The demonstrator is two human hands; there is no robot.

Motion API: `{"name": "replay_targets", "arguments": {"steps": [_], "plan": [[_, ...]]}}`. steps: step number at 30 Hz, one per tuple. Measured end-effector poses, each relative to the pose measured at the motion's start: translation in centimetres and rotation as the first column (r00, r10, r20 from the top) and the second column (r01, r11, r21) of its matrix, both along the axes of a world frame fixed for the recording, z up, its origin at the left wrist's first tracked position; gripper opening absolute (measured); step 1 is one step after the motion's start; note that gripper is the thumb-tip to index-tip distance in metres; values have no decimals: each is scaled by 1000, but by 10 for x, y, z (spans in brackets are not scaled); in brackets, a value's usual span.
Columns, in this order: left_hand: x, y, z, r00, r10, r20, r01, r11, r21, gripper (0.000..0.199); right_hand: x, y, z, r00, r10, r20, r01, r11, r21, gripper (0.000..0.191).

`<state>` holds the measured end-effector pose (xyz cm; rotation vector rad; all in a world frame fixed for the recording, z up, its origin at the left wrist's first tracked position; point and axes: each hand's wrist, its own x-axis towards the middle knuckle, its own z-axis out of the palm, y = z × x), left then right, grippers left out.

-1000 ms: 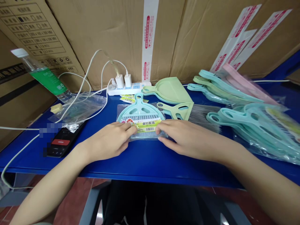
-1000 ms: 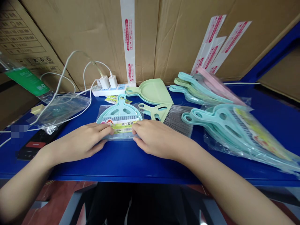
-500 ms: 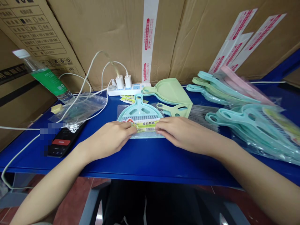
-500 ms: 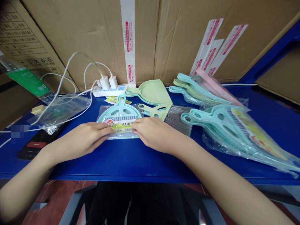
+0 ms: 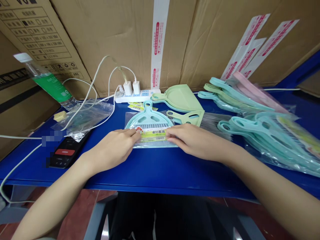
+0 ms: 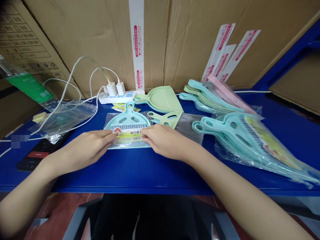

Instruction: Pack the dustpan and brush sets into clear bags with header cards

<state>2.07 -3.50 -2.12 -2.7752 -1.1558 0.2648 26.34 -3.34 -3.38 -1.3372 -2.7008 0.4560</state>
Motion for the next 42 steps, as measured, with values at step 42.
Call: {"name": "replay_targets", "arguments": {"steps": [42], "plan": [[3, 5, -2, 990, -138, 4, 137, 988, 72, 49, -8, -3, -6, 995, -10, 103, -15, 970, 242, 56]]}}
